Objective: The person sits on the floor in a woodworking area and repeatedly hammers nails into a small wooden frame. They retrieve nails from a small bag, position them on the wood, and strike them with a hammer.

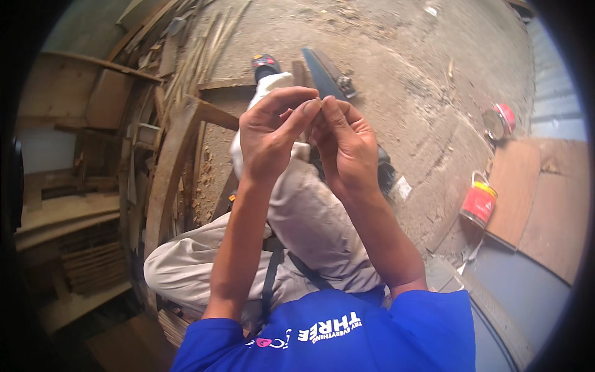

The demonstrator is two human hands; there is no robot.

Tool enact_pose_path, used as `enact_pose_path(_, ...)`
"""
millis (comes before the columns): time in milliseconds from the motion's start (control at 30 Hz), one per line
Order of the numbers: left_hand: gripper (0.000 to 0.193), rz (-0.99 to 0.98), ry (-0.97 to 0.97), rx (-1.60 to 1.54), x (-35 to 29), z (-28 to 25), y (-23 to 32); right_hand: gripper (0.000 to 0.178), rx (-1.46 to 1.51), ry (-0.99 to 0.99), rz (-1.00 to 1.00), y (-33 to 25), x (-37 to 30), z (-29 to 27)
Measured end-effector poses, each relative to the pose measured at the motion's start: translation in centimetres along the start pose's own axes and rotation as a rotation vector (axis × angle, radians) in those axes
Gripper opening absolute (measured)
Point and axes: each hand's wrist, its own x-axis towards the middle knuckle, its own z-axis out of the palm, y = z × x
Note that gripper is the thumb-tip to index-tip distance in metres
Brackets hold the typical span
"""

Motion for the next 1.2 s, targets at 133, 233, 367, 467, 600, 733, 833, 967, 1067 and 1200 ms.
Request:
enact_pose_path(133, 0.018, 0.121, 0.152, -0.339, -1.3, -2.2, 2.1, 0.017, -0.06, -0.034, 0.006, 1.5, 0.6, 4.7)
enact_pose_path(233, 0.017, 0.029, 0.156, -0.102, -1.4, -3.5, 1.6, 0.017, -0.258, -0.064, -0.14, 1.2, 1.7, 2.9)
enact_pose_path(367, 0.019, 0.054, -0.04, 0.6, -1.6, -4.8, 0.0, 0.017, -0.505, 0.092, -0.123, -1.4, 2.6, -9.5)
enact_pose_path(467, 0.023, 0.056, -0.14, 1.278, -2.4, -5.6, -0.8, 0.022, -1.23, 0.435, 0.141, -0.4, -0.3, -23.5)
enact_pose_path(600, 0.028, 0.016, -0.157, 1.359, -3.0, -5.3, -1.6, 0.019, -1.284, 0.776, 0.266, 3.9, -6.2, -37.9)
enact_pose_path(733, 0.03, 0.003, -0.205, 1.313, -2.5, -3.7, -2.1, 0.039, -1.863, 0.798, 0.085, 4.9, -7.5, -38.7)
enact_pose_path(833, 0.031, -0.054, -0.229, 1.362, -1.8, -3.2, -1.8, 0.025, -1.771, 0.524, -0.365, 5.4, -5.2, -32.9)
enact_pose_path(967, 0.032, -0.135, -0.261, 1.353, -1.8, -2.9, -1.5, 0.018, -1.409, 0.211, -0.045, 9.5, -2.1, -28.2)
enact_pose_path(1067, 0.031, -0.118, -0.266, 1.36, -1.7, -2.9, -1.6, 0.018, -1.787, 0.028, 0.04, 13.0, -0.2, -30.2)
enact_pose_path(1200, 0.031, -0.098, -0.251, 1.35, -1.6, -3.2, -1.7, 0.024, -2.097, 0.015, 0.278, 15.8, 1.4, -35.0)
